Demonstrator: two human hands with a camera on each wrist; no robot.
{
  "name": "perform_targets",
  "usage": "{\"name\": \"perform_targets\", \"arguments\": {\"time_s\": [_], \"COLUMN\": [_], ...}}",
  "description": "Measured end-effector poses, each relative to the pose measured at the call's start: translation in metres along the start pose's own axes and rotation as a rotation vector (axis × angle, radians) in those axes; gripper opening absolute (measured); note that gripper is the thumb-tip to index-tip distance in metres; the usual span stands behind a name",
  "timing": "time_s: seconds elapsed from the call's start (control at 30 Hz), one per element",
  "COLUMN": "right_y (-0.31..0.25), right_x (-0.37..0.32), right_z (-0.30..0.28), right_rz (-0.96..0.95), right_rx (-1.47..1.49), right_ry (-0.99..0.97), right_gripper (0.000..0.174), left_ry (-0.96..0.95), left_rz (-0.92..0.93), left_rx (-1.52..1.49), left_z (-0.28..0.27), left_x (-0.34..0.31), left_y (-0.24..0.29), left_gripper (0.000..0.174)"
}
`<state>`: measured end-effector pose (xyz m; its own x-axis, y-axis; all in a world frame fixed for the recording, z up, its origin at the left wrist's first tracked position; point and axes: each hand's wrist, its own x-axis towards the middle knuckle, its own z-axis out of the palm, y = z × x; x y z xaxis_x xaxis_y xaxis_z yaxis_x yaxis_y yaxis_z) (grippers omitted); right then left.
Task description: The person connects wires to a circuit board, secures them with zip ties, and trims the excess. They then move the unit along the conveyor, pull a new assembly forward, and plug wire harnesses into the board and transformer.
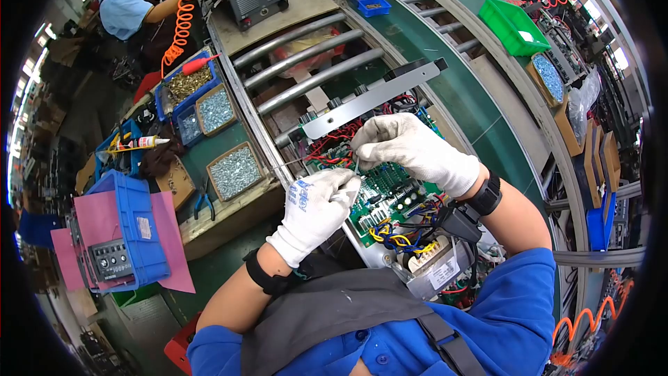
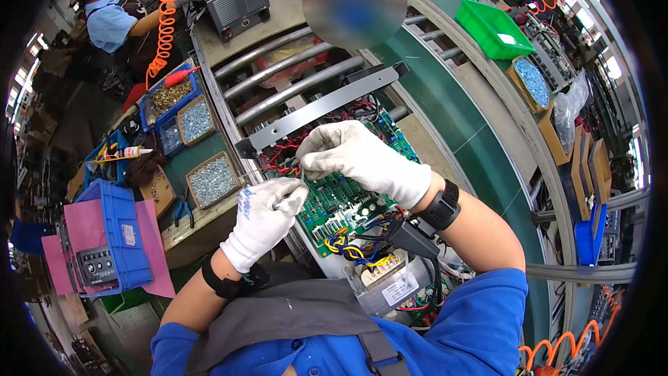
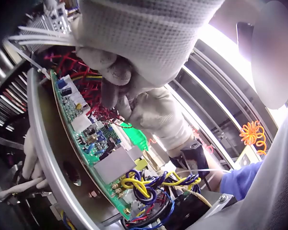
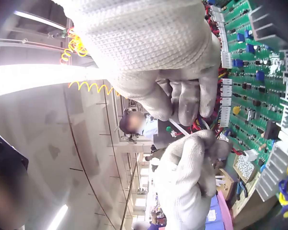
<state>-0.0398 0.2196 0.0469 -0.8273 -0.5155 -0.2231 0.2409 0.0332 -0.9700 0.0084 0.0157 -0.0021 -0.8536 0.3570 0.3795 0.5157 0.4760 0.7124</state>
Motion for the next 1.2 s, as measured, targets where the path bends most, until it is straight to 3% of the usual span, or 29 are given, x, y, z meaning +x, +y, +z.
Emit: {"name": "perform_targets", "arguments": {"time_s": [0.13,0.2,0.3,0.37,0.4,0.43,0.47,0.5,0.57,0.63,0.7,0.8,0.9,1.1,1.17,1.2], "right_y": [-0.001,-0.004,-0.017,-0.018,-0.014,-0.013,-0.017,-0.016,-0.034,-0.040,-0.045,-0.033,-0.033,-0.041,-0.046,-0.045], "right_x": [-0.001,-0.001,-0.007,-0.007,-0.006,-0.004,-0.004,-0.004,-0.008,-0.009,-0.010,-0.002,-0.002,-0.008,-0.014,-0.017], "right_z": [0.001,0.002,0.006,0.005,0.005,0.008,0.011,0.011,0.011,0.011,0.010,0.000,0.004,0.013,0.019,0.022], "right_rz": [-0.011,-0.013,0.086,0.094,0.047,-0.002,-0.070,-0.065,-0.034,-0.206,-0.204,-0.271,-0.256,-0.243,-0.465,-0.373], "right_rx": [-0.031,-0.218,-0.198,-0.271,-0.257,-0.241,-0.377,-0.327,-0.297,-0.254,-0.424,-0.247,-0.328,-0.384,-0.548,-0.437], "right_ry": [-0.042,-0.136,-0.075,-0.054,-0.041,-0.027,0.003,0.006,-0.023,-0.056,-0.050,-0.076,-0.099,-0.096,-0.101,-0.101], "right_gripper": [0.020,0.025,0.023,0.020,0.018,0.016,0.013,0.010,0.009,0.013,0.014,0.016,0.018,0.014,0.012,0.013], "left_ry": [0.033,0.051,-0.015,0.074,0.062,0.008,0.055,0.100,-0.090,-0.033,-0.086,-0.069,-0.107,-0.204,-0.377,-0.360], "left_rz": [-0.014,-0.026,-0.155,-0.379,-0.297,-0.292,-0.156,-0.018,-0.249,-0.190,-0.168,-0.242,-0.185,0.003,-0.008,0.024], "left_rx": [-0.017,-0.019,-0.029,-0.229,-0.088,0.036,0.107,0.175,0.195,0.244,0.353,0.434,0.532,0.704,0.790,0.782], "left_z": [0.003,0.004,0.003,0.005,-0.002,-0.009,-0.007,-0.005,-0.023,-0.019,-0.023,-0.021,-0.019,-0.021,-0.021,-0.021], "left_x": [-0.001,-0.001,0.000,0.002,0.007,0.013,0.015,0.017,0.032,0.035,0.035,0.034,0.034,0.037,0.040,0.040], "left_y": [0.000,-0.001,0.000,0.001,0.005,0.014,0.009,0.004,0.033,0.017,0.018,0.023,0.026,0.012,0.001,-0.002], "left_gripper": [0.010,0.010,0.017,0.033,0.045,0.040,0.036,0.032,0.022,0.016,0.021,0.029,0.035,0.026,0.026,0.027]}}
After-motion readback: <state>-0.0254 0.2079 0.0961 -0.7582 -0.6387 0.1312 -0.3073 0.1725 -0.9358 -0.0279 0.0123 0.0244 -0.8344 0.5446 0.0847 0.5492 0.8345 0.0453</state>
